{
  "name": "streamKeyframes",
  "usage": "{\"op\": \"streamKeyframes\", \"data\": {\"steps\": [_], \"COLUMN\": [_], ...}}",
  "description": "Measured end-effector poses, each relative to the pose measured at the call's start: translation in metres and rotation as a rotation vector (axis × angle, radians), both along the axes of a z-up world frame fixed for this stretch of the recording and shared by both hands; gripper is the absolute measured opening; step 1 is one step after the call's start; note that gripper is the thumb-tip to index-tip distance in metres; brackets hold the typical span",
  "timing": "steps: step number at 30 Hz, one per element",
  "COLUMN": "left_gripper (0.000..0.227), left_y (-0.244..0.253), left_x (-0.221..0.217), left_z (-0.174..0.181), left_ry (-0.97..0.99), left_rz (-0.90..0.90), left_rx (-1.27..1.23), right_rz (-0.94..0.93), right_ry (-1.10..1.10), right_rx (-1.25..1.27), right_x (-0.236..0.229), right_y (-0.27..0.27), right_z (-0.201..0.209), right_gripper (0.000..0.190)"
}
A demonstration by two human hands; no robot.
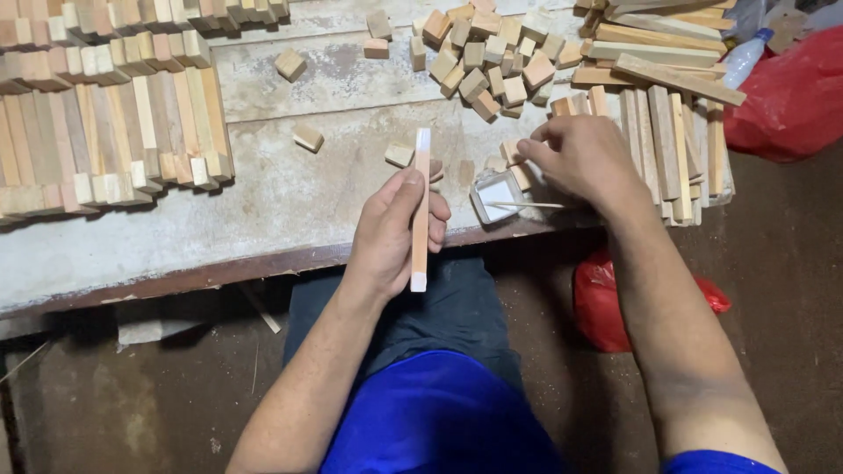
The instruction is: Applying glue to wooden slats and attaching small wooden blocks to them to assemble components.
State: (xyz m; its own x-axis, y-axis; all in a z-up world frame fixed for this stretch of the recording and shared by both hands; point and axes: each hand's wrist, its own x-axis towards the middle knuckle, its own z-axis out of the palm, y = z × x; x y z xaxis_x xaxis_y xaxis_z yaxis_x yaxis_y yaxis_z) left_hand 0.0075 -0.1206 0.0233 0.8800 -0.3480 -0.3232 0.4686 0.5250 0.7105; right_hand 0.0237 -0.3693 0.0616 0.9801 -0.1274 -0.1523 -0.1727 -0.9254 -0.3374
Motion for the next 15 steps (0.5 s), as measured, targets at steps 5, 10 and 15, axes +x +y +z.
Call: {"op": "streamKeyframes", "data": {"steps": [5, 10, 15], "left_gripper": [0.04, 0.04, 0.043], "left_y": [0.003, 0.01, 0.014], "left_x": [-0.004, -0.006, -0.01], "left_z": [-0.001, -0.001, 0.007], "left_ry": [-0.054, -0.147, -0.268], "left_rz": [-0.014, -0.027, -0.038], "left_rx": [0.059, 0.112, 0.228], "right_rz": [0.012, -0.052, -0.091], "right_ry": [0.169, 0.052, -0.173], "right_rx": [-0.107, 0.103, 0.815], "right_x": [0.039, 0.028, -0.013], "right_y": [-0.005, -0.002, 0.029], "right_z": [-0.026, -0.018, 0.051], "right_gripper": [0.043, 0.036, 0.048]}}
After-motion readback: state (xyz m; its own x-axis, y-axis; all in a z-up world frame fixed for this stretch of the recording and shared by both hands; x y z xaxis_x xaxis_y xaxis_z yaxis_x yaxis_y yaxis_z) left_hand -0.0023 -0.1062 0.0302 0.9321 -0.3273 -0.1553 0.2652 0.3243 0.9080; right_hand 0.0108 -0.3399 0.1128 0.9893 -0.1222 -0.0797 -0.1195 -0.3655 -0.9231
